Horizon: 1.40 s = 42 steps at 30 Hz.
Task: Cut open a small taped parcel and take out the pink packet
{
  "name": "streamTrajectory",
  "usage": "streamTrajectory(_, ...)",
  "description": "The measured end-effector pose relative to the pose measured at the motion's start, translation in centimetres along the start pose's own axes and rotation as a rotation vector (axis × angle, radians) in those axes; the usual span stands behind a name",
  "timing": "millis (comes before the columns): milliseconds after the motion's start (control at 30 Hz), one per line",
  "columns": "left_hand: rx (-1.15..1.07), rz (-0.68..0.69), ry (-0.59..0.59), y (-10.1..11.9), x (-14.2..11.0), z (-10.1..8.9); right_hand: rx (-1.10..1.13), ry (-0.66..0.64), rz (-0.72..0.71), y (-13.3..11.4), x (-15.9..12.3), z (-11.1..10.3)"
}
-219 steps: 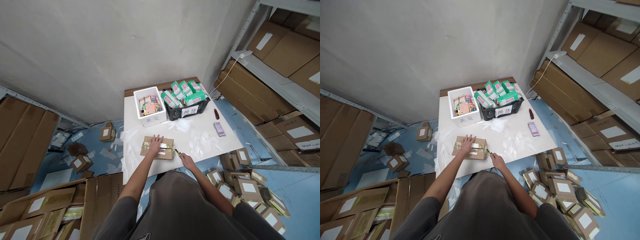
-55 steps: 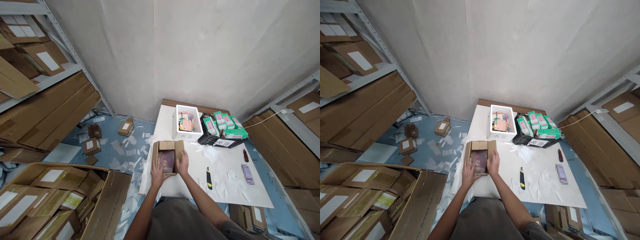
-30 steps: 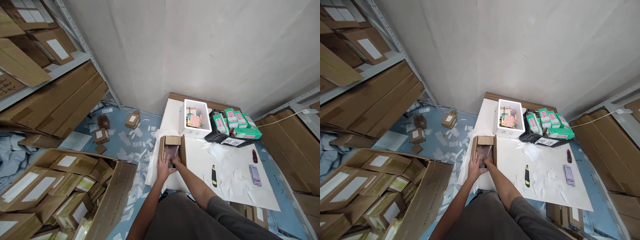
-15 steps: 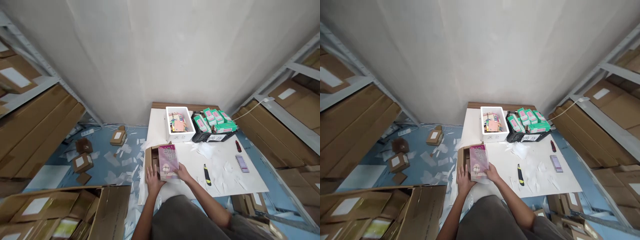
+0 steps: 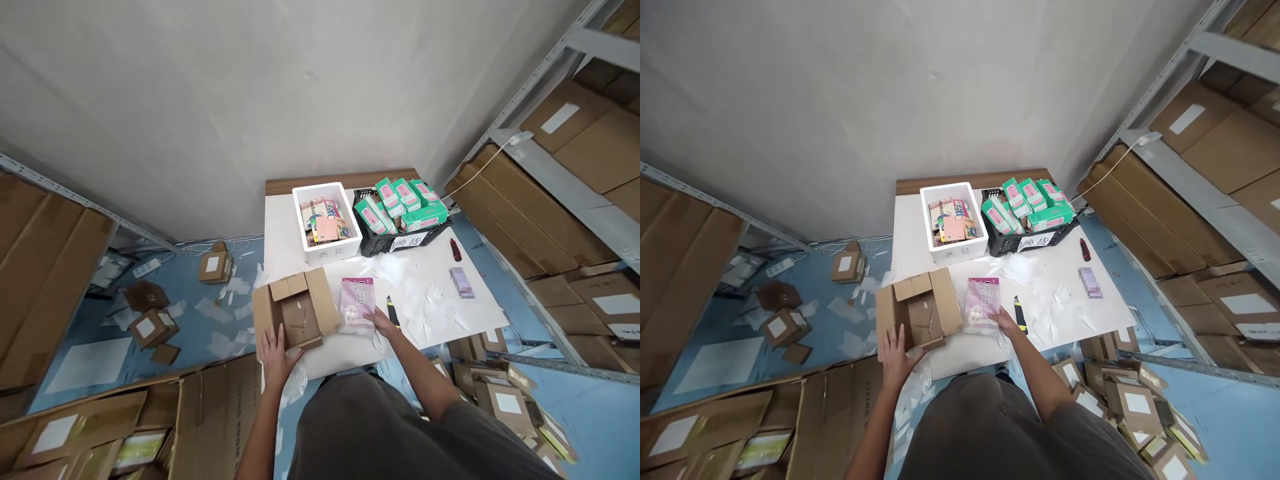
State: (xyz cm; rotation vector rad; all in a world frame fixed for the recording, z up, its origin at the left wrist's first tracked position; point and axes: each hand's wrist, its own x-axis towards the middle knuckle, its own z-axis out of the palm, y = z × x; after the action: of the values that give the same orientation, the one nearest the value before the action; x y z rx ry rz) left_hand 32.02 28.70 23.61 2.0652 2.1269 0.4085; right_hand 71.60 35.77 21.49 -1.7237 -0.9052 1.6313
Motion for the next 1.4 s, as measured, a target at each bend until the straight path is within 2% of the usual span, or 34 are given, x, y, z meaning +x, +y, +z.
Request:
streamTrajectory(133, -0.019, 0.031, 0.104, 3.0, -1.8, -1.8, -0.507, 0.141, 0.158, 1.2, 2.6, -0.9)
streamTrajectory(200, -0.062, 0.046, 0.167, 5.9, -3.2, -1.8, -0.676, 0.185, 0.134, 2.0, 2.7, -2.1)
streamTrajectory(267, -0.124, 0.072, 0.189, 9.6, -4.7, -0.6, -0.878, 0.253, 0.055, 3.2, 2.2, -3.7)
streamTrajectory(300, -0.161, 0.095, 0.171, 11.6, -5.2, 0.3, -0.953, 0.289, 0.032, 4.0, 1.8, -4.7)
streamTrajectory(367, -0.231, 0.151, 0.037, 15.5, -5.6, 2.9, -1.009, 0.335, 0.067, 5.6, 1.0, -6.8)
streamTrajectory(467, -0.314, 0.203, -0.237, 19.7, -4.3, 7.5, -1.003, 0.255, 0.198, 7.8, 0.4, -10.0)
streamTrajectory(533, -0.334, 0.110, -0.346, 20.6, -2.6, 10.6, -1.009, 0.188, 0.212, 8.8, 0.4, -12.1)
streamTrajectory(600, -0.313, -0.034, -0.423, 20.5, -0.8, 13.3, -1.034, 0.198, 0.206, 9.3, 0.5, -14.3)
streamTrajectory(700, -0.241, -0.258, -0.509, 19.8, 1.2, 16.0, -1.077, 0.336, 0.227, 9.1, 0.5, -17.3)
streamTrajectory(767, -0.194, -0.328, -0.545, 19.8, 1.9, 16.9, -1.092, 0.417, 0.171, 8.5, 0.5, -18.2)
streamTrajectory(833, -0.166, -0.321, -0.567, 20.0, 2.0, 17.2, -1.061, 0.403, 0.020, 7.7, 0.7, -17.2)
streamTrajectory(900, -0.148, -0.269, -0.582, 20.1, 1.7, 17.0, -0.973, 0.285, -0.154, 6.8, 1.3, -14.1)
streamTrajectory(1000, -0.098, -0.223, -0.601, 19.5, 0.4, 16.6, -0.839, 0.089, -0.297, 6.0, 2.5, -6.6)
streamTrajectory(1100, -0.048, -0.236, -0.685, 18.3, -1.0, 16.3, -0.755, 0.082, -0.359, 5.9, 3.7, 1.1)
streamTrajectory(1167, -0.043, -0.217, -0.779, 17.5, -1.7, 16.2, -0.746, 0.112, -0.306, 6.1, 4.3, 4.7)
streamTrajectory(1267, -0.054, -0.180, -0.916, 16.5, -1.8, 16.3, -0.784, 0.136, -0.191, 6.6, 4.7, 7.3)
streamTrajectory(1333, -0.057, -0.174, -0.984, 16.0, -1.5, 16.4, -0.771, 0.147, -0.174, 6.7, 4.8, 7.8)
streamTrajectory(1400, -0.055, -0.169, -1.015, 15.7, -1.2, 16.5, -0.691, 0.150, -0.215, 6.5, 4.7, 7.5)
